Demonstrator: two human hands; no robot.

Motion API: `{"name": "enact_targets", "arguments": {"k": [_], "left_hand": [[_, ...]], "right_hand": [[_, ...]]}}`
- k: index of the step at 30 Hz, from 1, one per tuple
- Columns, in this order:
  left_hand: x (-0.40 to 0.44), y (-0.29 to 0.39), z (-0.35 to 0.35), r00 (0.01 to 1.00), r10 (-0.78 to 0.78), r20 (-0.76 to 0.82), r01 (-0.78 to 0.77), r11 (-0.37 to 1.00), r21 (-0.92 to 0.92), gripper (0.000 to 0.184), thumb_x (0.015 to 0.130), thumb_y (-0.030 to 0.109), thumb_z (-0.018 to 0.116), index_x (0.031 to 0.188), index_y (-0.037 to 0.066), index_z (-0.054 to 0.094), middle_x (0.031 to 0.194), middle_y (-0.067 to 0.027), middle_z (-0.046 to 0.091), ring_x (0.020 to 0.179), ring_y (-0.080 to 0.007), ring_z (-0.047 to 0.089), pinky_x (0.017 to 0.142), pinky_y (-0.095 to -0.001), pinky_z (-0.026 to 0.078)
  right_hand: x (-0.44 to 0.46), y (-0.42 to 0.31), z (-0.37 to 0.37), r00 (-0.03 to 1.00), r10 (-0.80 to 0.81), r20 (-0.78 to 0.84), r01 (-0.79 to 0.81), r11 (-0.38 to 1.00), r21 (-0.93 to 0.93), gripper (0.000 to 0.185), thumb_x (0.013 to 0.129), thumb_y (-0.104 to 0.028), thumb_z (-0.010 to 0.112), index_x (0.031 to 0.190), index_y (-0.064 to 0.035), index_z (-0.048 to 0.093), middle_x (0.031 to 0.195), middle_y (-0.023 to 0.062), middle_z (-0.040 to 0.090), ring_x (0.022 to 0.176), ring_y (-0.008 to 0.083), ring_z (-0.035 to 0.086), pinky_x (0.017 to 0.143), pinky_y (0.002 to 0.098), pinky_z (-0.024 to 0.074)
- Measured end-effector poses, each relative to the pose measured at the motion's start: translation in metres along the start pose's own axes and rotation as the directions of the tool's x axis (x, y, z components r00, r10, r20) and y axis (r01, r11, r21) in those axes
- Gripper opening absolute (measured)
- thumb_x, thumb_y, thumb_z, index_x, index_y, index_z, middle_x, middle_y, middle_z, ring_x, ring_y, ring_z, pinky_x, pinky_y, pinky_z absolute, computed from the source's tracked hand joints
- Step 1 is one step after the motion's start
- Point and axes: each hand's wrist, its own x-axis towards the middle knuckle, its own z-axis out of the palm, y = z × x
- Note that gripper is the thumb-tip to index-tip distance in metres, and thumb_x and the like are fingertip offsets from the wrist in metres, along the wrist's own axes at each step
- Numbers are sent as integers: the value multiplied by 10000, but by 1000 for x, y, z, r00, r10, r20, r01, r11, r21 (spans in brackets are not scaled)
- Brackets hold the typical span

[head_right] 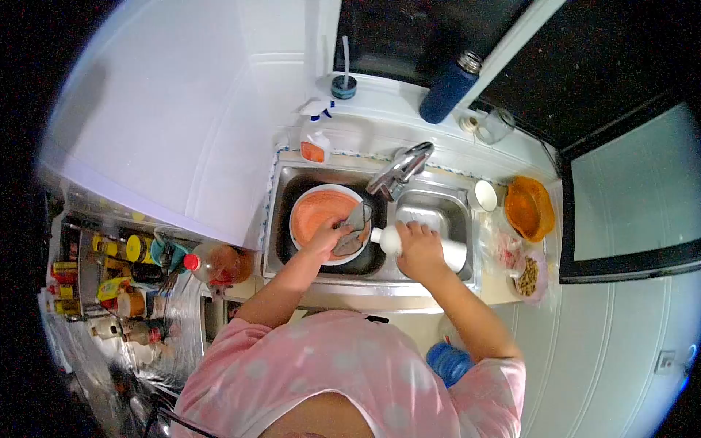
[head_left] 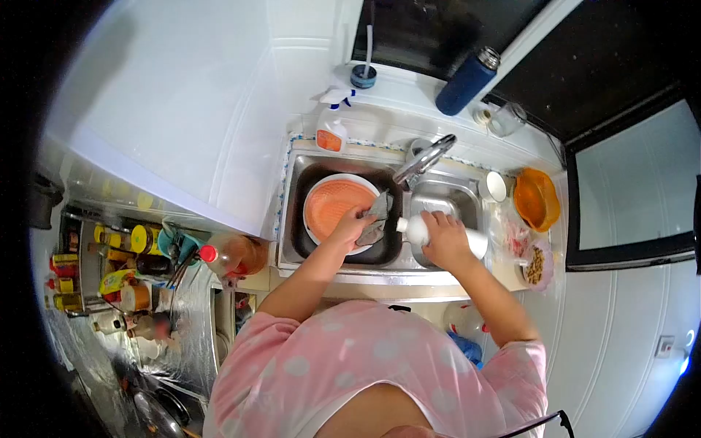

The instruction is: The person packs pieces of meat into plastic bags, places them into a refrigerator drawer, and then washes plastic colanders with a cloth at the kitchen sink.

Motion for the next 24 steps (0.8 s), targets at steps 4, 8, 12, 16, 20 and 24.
{"name": "enact_targets", "arguments": {"k": [4,8,12,16,20,24], "left_hand": [[18,-17,0,994,3,107,-9,998,58,394,816,-6,590,1198,27,496,968,-94,571,803,-178,603,667,-305,521],[27,-29,1,991,71,110,-85,988,130,393,797,1,612,1180,31,528,967,-80,561,803,-164,572,685,-272,480],[34,-38,-3,991,88,98,-102,984,148,399,781,11,631,1170,47,552,952,-65,555,791,-141,546,677,-253,454],[33,-41,-6,991,116,72,-125,984,130,391,780,10,631,1161,60,557,944,-59,553,784,-140,546,663,-254,453],[29,-36,-8,993,101,67,-110,983,149,392,786,-16,612,1163,50,530,971,-79,579,829,-169,591,698,-288,505],[40,-43,-17,991,116,60,-125,976,176,395,789,-29,602,1167,51,520,989,-82,596,854,-174,608,722,-298,526]], "right_hand": [[13,-6,-20,994,-86,67,103,936,-337,636,627,-147,696,1213,-97,453,1031,102,540,957,273,533,832,420,405],[26,-20,-44,977,-78,198,162,878,-451,645,653,-152,688,1245,-91,441,1061,91,543,1011,254,514,868,423,387],[34,-27,-45,957,-117,264,238,837,-493,616,688,-177,670,1256,-86,448,1089,93,543,1038,246,507,875,417,383],[43,-32,-38,954,-157,255,273,806,-525,523,723,-189,636,1214,-96,483,1059,90,562,1019,239,520,854,404,385],[49,-30,-43,964,-153,218,246,823,-512,441,732,-178,624,1152,-104,511,1019,83,582,985,233,539,840,395,386],[47,-40,-48,949,-151,275,277,817,-505,587,686,-148,661,1238,-124,461,1034,76,558,1018,242,519,849,405,381]]}}
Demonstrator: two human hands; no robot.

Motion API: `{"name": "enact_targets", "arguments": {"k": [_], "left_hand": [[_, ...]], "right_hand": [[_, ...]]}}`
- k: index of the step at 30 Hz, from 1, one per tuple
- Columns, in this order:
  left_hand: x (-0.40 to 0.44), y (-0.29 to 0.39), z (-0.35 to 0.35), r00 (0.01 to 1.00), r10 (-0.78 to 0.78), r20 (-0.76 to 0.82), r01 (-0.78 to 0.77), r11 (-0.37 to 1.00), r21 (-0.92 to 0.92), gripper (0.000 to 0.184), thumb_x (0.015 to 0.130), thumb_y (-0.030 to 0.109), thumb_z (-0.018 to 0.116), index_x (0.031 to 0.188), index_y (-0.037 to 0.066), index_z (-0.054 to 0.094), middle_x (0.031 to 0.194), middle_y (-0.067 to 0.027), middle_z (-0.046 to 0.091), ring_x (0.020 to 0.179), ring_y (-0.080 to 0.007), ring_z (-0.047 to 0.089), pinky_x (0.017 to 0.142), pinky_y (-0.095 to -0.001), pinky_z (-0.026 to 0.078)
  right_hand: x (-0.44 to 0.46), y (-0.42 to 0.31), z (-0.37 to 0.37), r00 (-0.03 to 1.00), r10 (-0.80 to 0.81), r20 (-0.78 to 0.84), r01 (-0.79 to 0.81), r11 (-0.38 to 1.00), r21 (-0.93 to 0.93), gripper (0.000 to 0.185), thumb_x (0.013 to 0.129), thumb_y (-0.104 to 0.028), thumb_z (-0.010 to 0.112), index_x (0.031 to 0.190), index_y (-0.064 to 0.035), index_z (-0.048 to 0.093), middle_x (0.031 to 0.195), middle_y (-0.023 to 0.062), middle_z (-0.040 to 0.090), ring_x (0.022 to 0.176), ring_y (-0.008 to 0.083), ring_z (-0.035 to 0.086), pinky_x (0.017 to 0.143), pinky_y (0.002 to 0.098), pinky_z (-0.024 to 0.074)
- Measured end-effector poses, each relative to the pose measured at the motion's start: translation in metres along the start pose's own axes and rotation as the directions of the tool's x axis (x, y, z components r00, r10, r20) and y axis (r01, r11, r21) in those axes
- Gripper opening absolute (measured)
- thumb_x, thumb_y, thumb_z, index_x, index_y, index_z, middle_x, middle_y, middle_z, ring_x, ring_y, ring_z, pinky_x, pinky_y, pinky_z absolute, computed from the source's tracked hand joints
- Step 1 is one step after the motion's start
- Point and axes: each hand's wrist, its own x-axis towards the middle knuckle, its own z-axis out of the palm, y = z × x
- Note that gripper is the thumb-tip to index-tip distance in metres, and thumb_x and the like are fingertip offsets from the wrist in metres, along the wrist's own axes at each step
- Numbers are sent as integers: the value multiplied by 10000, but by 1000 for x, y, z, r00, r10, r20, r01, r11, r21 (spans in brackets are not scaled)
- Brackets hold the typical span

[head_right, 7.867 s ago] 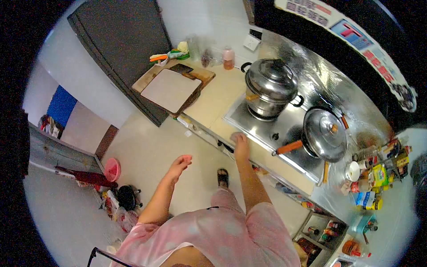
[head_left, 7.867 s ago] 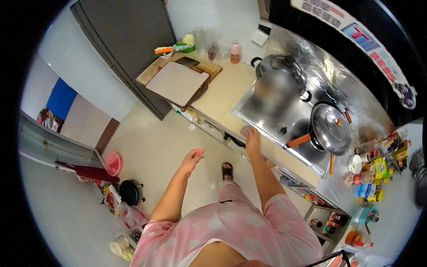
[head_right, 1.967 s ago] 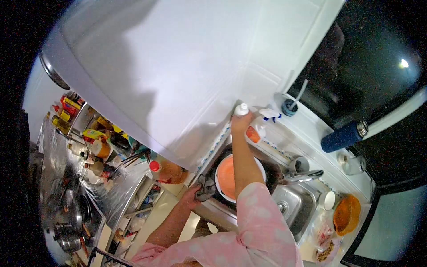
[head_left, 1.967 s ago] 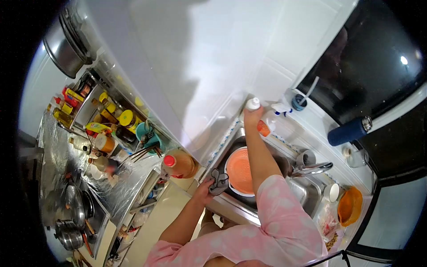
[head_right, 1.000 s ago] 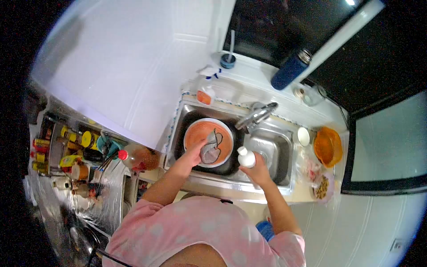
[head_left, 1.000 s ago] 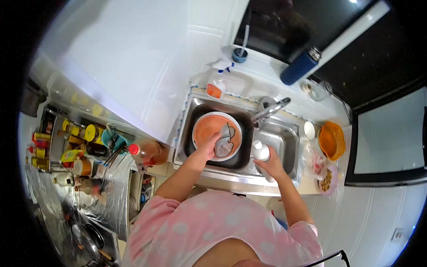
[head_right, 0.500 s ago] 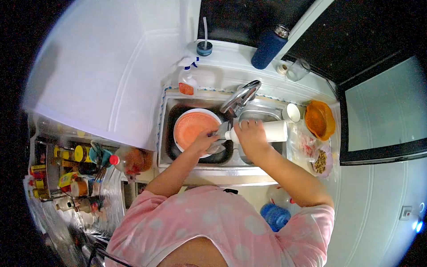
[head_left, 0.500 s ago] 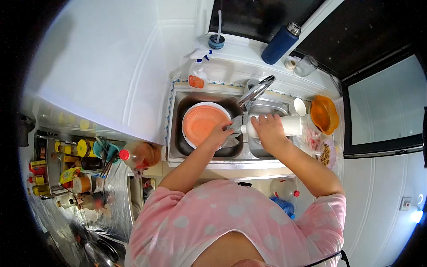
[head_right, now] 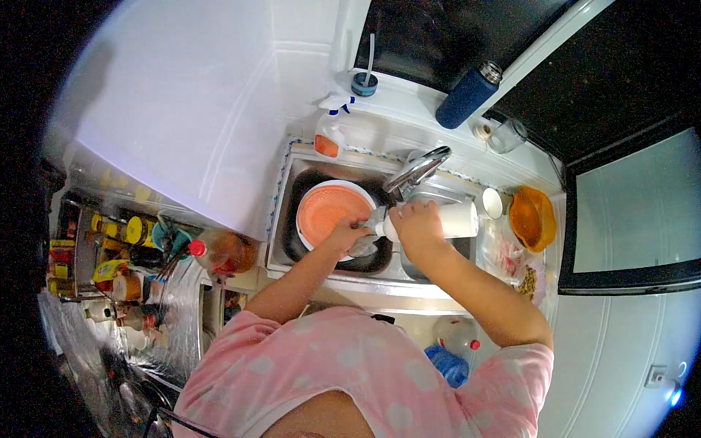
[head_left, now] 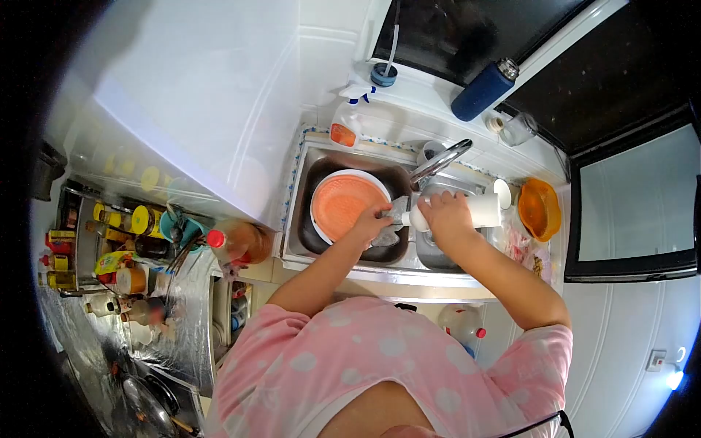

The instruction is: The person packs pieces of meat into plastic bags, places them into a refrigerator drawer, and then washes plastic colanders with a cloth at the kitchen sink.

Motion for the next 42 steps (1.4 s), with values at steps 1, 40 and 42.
{"name": "enact_targets", "arguments": {"k": [1,40,42], "left_hand": [[1,-2,0,1000,7,8,-7,1000,-22,394,792,-29,600,1169,56,522,988,-80,597,851,-173,608,719,-298,526],[-84,30,-128,851,-192,-489,13,938,-345,363,852,-7,531,1203,75,489,1060,-82,559,876,-187,595,731,-337,531],[-86,30,-130,848,-190,-495,0,933,-359,359,854,-9,525,1200,79,494,1052,-80,566,877,-186,596,735,-336,531]], "right_hand": [[2,-1,-1,1000,17,-9,-17,1000,8,586,684,-149,663,1235,-128,465,1032,78,559,1020,242,519,847,404,382],[392,-133,29,620,730,-287,290,127,949,720,625,2,728,1253,-5,376,1171,203,485,1101,380,458,954,425,358],[397,-131,26,633,736,-241,257,94,962,723,659,-11,707,1282,-13,340,1209,209,452,1129,384,433,970,435,343]]}}
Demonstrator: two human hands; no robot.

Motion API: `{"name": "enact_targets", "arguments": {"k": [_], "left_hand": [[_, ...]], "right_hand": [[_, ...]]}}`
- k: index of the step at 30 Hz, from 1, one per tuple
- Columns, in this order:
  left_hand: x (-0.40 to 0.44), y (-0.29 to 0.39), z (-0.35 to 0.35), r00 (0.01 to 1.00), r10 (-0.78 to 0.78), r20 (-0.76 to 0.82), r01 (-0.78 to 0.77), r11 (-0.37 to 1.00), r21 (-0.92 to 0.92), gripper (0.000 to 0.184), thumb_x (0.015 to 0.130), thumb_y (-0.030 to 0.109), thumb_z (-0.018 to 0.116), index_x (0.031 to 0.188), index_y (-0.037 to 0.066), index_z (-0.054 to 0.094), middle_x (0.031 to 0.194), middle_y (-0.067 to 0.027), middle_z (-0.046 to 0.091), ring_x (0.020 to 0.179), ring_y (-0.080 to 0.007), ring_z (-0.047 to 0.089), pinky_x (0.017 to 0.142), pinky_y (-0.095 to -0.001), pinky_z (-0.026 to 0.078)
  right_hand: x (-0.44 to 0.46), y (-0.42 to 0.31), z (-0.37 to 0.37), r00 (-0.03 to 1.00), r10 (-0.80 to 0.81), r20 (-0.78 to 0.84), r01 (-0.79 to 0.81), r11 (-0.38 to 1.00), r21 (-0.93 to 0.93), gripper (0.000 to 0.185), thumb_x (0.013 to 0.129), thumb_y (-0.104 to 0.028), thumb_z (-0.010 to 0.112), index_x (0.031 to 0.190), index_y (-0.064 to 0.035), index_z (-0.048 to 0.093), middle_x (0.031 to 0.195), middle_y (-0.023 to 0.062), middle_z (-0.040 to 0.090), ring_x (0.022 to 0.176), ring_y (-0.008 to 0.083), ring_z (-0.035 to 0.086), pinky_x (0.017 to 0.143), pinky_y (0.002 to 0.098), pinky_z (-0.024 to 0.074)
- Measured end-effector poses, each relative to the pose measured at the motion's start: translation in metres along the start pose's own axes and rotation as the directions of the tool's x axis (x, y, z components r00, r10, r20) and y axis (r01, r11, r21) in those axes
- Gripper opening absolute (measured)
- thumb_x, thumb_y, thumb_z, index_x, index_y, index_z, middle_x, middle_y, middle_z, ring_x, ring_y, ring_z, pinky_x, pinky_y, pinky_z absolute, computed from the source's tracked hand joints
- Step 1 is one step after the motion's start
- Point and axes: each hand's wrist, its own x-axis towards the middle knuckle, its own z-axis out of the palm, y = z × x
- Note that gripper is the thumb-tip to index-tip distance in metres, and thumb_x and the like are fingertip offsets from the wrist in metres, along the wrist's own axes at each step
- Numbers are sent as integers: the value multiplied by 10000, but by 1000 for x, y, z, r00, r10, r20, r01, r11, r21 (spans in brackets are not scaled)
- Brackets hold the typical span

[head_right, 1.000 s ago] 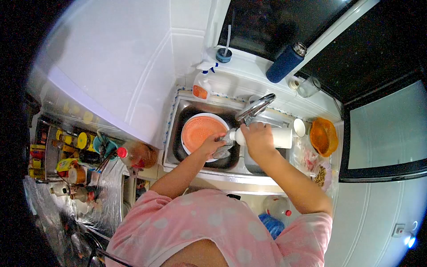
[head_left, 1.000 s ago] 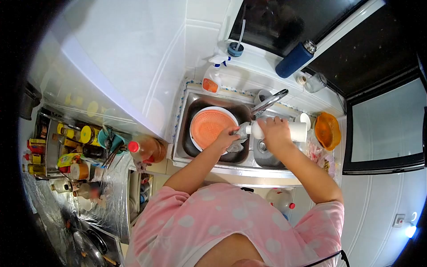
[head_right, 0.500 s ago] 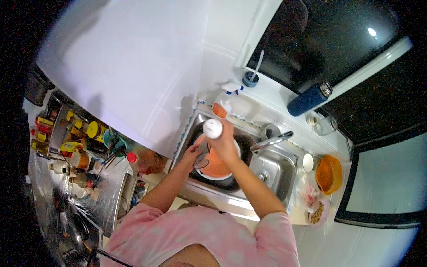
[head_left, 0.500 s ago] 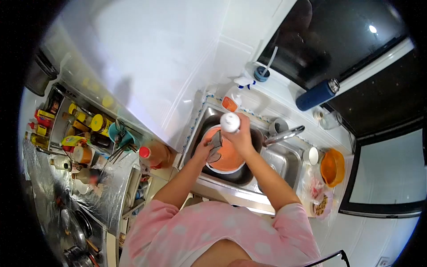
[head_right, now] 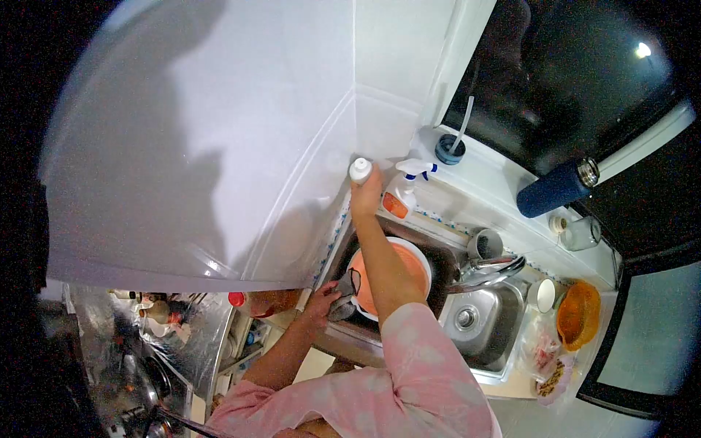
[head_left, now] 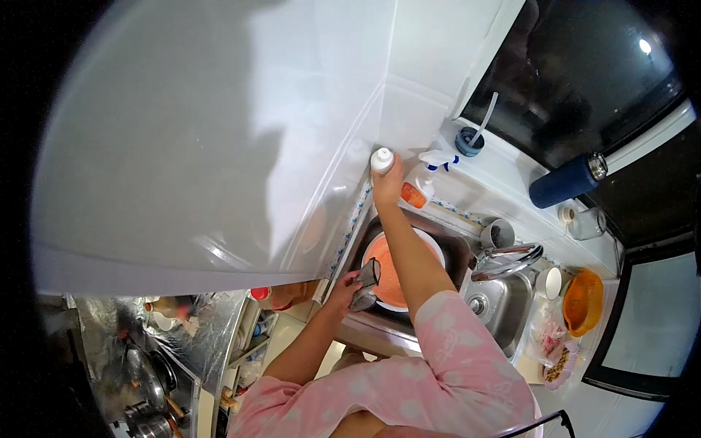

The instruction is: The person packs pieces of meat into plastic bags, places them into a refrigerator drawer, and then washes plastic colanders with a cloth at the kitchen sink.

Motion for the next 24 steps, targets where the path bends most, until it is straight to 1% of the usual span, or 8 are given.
{"name": "enact_targets", "arguments": {"k": [6,9,12,15,19,21,23,24], "left_hand": [[9,-3,-2,1000,13,-17,-12,1000,13,336,867,18,513,1199,61,482,1017,-85,592,861,-197,615,708,-335,547],[20,-5,9,999,29,29,-30,999,38,317,872,2,488,1187,42,489,1027,-90,585,870,-195,610,700,-318,543],[28,-8,31,996,39,84,-46,996,83,288,883,17,462,1169,29,490,1016,-101,585,828,-205,619,663,-327,553],[45,-22,49,993,-46,108,36,995,98,306,890,58,473,1194,22,464,989,-143,607,816,-267,647,644,-381,577],[58,-37,85,988,-99,122,88,992,93,291,880,61,459,1169,42,482,950,-146,610,791,-263,651,612,-389,570],[72,-47,93,957,-137,255,113,988,105,283,869,64,462,1149,62,502,907,-128,615,747,-246,649,607,-392,563],[78,-57,111,957,-115,267,95,992,85,272,870,70,453,1134,71,516,889,-112,617,730,-232,646,604,-393,559],[73,-55,121,957,-135,256,106,987,121,256,864,69,455,1108,67,531,886,-90,618,714,-209,640,598,-373,556]], "right_hand": [[-19,11,-17,987,-161,13,160,987,26,654,726,34,613,1303,10,306,1301,214,365,1212,377,360,1042,421,276],[-76,22,-60,962,-206,177,184,974,135,645,749,-4,615,1314,1,303,1299,212,354,1215,345,359,1016,419,299],[-138,23,-143,947,-11,321,-61,975,213,524,773,-16,593,1258,-4,398,1252,174,409,1179,331,387,1006,400,305],[-168,73,-226,975,-111,195,123,991,-51,372,770,-8,583,1132,-11,499,1198,169,448,1137,337,410,987,405,318],[-147,92,-298,991,-113,-74,88,956,-280,370,790,-30,609,1118,32,452,1138,237,458,1095,398,418,965,462,316],[-130,124,-304,1000,-7,-30,-1,969,-248,386,787,15,579,1135,51,418,1092,237,482,1039,385,462,971,453,315],[-117,169,-285,986,156,65,-162,982,97,255,814,-42,548,1043,50,484,991,224,530,973,368,504,987,461,299],[-115,193,-278,988,101,119,-93,993,-71,244,816,-41,548,1048,22,508,1018,195,537,991,345,504,974,442,311]]}}
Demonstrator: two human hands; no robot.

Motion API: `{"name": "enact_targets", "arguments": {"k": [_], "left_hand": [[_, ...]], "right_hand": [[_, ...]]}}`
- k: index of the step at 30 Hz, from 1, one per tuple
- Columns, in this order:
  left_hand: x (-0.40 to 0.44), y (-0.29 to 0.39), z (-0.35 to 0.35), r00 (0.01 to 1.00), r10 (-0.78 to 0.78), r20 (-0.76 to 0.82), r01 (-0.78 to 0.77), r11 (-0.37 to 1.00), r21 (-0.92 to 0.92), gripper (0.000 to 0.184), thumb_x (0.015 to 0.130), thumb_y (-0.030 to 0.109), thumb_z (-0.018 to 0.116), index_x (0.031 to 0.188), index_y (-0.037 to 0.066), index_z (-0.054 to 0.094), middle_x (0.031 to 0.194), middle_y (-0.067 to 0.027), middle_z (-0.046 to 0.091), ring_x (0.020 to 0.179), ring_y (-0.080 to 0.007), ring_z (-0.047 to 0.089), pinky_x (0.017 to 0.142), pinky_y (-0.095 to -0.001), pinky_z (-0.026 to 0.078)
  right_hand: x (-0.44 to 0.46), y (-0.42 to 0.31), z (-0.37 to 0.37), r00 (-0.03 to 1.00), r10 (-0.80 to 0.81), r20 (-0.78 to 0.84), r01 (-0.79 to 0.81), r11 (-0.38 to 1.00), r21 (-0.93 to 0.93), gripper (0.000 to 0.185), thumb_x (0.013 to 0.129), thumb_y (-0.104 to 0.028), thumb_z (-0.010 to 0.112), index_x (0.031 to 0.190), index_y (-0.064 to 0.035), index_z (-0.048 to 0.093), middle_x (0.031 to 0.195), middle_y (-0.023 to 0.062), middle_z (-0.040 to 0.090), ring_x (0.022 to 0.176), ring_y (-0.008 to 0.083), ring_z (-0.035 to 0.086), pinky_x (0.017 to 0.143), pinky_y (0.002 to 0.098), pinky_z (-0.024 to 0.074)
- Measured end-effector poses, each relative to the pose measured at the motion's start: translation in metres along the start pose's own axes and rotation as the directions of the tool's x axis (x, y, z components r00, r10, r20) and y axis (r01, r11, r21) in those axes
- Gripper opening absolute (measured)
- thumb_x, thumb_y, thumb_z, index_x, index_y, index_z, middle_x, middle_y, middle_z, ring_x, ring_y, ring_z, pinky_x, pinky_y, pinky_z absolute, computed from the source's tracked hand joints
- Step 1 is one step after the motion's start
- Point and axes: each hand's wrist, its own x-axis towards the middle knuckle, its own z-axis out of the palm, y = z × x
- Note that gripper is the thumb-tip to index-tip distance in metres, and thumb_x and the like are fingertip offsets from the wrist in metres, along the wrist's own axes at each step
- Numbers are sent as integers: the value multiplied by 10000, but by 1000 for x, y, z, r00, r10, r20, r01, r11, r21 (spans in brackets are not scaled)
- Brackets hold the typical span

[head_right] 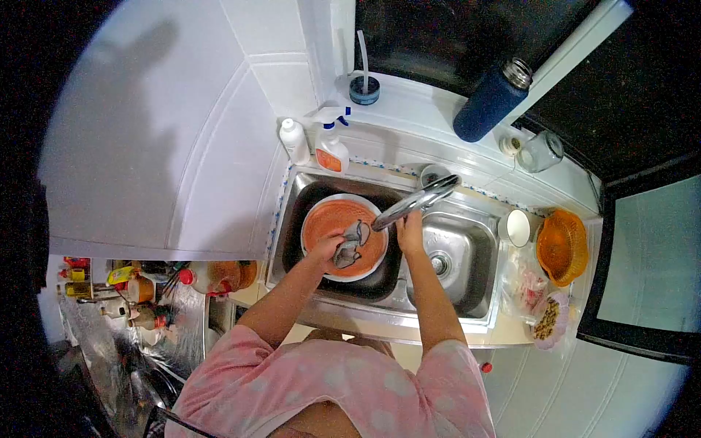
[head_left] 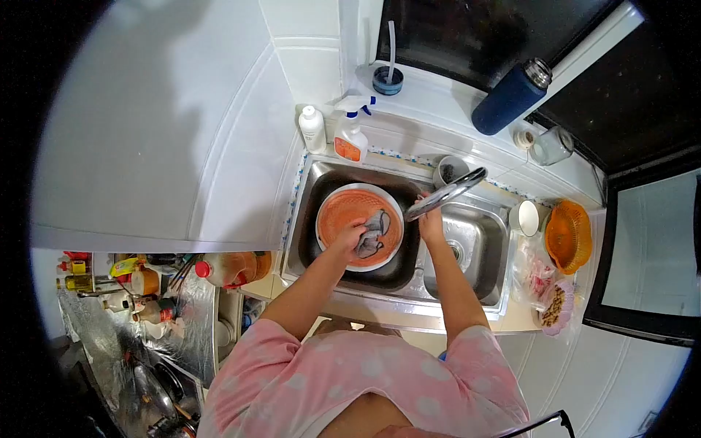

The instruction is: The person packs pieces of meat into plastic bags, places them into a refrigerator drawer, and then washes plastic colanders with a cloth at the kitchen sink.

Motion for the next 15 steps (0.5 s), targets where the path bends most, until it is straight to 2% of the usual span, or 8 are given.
{"name": "enact_targets", "arguments": {"k": [2,5,8,11,15], "left_hand": [[10,-4,2,998,37,56,-40,997,68,244,865,64,453,1093,65,539,885,-80,618,716,-196,640,597,-354,554],[14,-3,13,996,62,70,-71,989,127,230,865,51,452,1073,59,549,879,-76,621,711,-183,638,597,-332,550],[1,6,33,996,82,38,-86,990,116,217,870,54,445,1053,55,560,876,-82,627,702,-179,635,592,-325,547],[12,3,33,997,77,30,-79,991,108,201,871,62,448,1033,54,567,861,-88,633,686,-181,632,580,-329,545],[34,-2,28,997,50,65,-57,992,111,238,881,61,445,1114,82,490,839,-99,618,649,-216,634,541,-363,539]], "right_hand": [[6,27,8,989,-84,123,121,935,-333,239,820,-40,547,1059,-33,554,1073,135,551,1025,299,504,948,403,337],[10,35,12,989,-37,144,81,946,-313,175,835,-113,525,985,-68,603,1050,108,575,1063,280,498,986,449,265],[7,27,5,979,-116,168,160,949,-274,200,831,-145,501,989,-75,601,1038,115,574,1067,284,491,1001,493,204],[5,13,0,964,-250,94,268,903,-335,155,849,-189,518,854,-46,579,851,122,576,912,287,540,1003,458,240],[5,8,-2,961,-260,92,276,914,-298,180,855,-226,524,858,-55,579,850,115,595,903,289,555,991,462,254]]}}
